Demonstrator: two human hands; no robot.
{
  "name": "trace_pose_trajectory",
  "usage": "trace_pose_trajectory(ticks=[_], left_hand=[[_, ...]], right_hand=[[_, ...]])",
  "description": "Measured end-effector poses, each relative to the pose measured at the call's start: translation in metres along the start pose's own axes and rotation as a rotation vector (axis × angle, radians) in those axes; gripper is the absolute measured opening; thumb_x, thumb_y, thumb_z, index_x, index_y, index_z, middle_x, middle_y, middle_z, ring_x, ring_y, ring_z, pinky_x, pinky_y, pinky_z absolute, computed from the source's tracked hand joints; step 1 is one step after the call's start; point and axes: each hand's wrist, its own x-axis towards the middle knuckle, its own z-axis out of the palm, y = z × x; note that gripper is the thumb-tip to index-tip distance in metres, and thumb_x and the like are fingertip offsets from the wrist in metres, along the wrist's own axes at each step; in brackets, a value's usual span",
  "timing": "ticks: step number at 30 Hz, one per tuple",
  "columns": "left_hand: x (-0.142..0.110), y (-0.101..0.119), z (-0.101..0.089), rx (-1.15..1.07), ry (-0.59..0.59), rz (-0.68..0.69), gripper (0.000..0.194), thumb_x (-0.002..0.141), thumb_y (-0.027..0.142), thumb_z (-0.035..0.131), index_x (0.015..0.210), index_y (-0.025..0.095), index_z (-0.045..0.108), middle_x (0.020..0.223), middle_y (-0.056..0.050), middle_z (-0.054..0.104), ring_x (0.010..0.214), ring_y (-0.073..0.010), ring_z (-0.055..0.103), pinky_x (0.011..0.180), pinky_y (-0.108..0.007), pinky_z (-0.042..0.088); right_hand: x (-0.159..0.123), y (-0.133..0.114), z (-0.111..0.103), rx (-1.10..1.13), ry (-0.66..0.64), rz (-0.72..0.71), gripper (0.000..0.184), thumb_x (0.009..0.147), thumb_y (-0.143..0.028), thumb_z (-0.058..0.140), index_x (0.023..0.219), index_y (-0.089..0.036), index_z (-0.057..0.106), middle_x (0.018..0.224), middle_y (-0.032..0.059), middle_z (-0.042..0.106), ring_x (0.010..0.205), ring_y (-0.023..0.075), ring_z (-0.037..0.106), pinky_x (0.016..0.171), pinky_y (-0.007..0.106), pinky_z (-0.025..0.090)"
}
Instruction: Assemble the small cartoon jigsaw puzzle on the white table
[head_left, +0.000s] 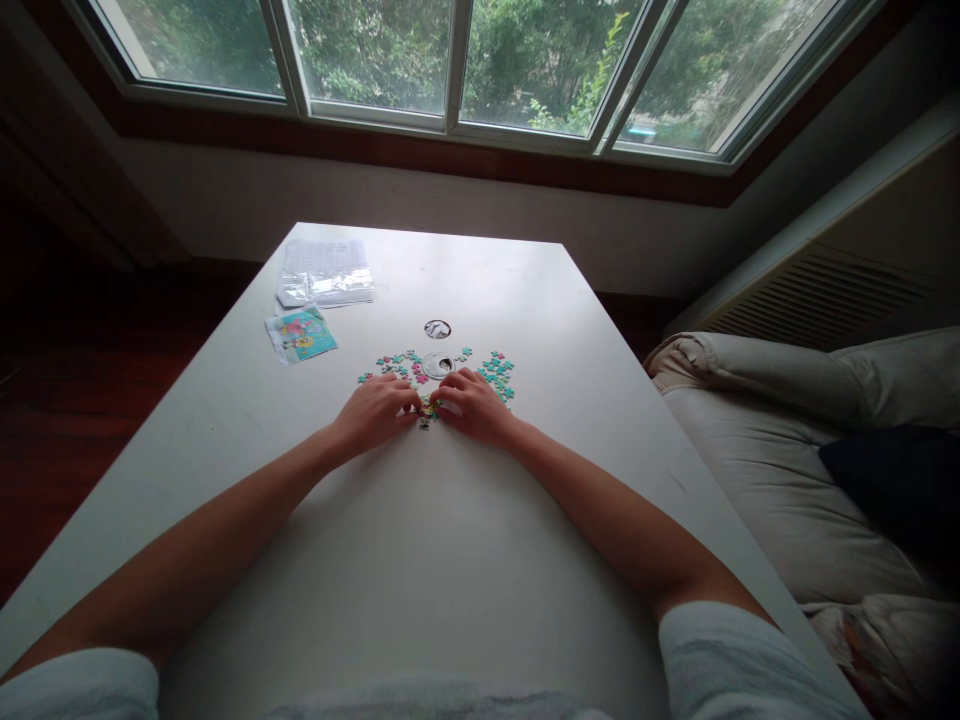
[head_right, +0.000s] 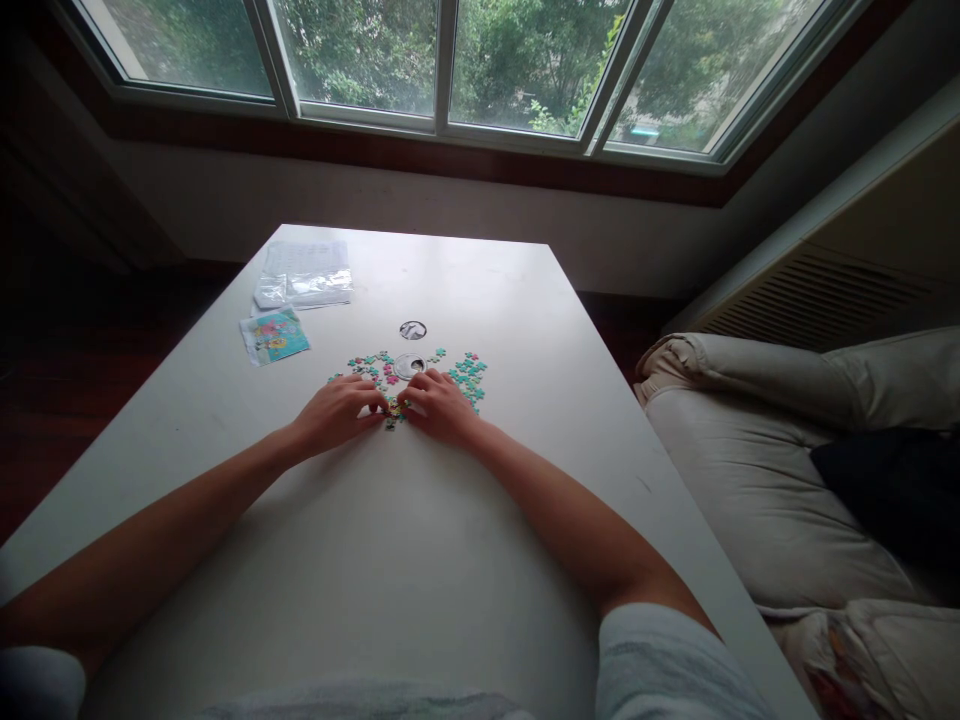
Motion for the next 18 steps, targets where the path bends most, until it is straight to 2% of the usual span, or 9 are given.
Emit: trace_pose_trajectory(ticks=[6,10,14,18], left_hand=[[-0.004,0.008,0.003,0.033,-0.03,-0.055,0.019,0.093,0.029,0.058,0.094,0.026,0.077,0.083,-0.007,0.072,0.084,-0.0244,0.065,0.075,-0.033,0.045],[-0.004,0.006,0.007,0.015,-0.007,-0.069,0.026,0.097,0.035,0.053,0.088,0.026,0.076,0.082,-0.006,0.072,0.082,-0.0237,0.065,0.073,-0.032,0.043],[-0.001,-0.01,0.007,0.035,0.115,-0.108,0.027,0.099,0.033,0.05,0.094,0.026,0.075,0.091,-0.005,0.072,0.091,-0.0235,0.062,0.077,-0.033,0.045],[0.0,-0.042,0.003,0.086,0.25,-0.205,0.027,0.098,0.032,0.05,0.101,0.024,0.076,0.101,-0.008,0.071,0.098,-0.0257,0.059,0.089,-0.038,0.047]], right_hand=[[0.0,0.001,0.002,0.002,0.004,-0.003,0.017,0.097,-0.036,0.062,0.109,-0.028,0.07,0.107,0.0075,0.066,0.104,0.0247,0.05,0.092,0.039,0.04],[0.0,0.001,0.002,0.003,0.008,-0.01,0.017,0.097,-0.036,0.062,0.108,-0.028,0.071,0.106,0.0074,0.065,0.103,0.0245,0.051,0.091,0.039,0.04],[0.0,0.001,0.0,0.007,0.004,-0.011,0.017,0.097,-0.035,0.061,0.109,-0.028,0.071,0.106,0.0072,0.065,0.102,0.0242,0.051,0.091,0.039,0.04],[-0.001,0.001,0.0,0.009,0.007,-0.015,0.015,0.096,-0.033,0.062,0.108,-0.028,0.071,0.107,0.0068,0.065,0.102,0.0238,0.051,0.09,0.039,0.04]])
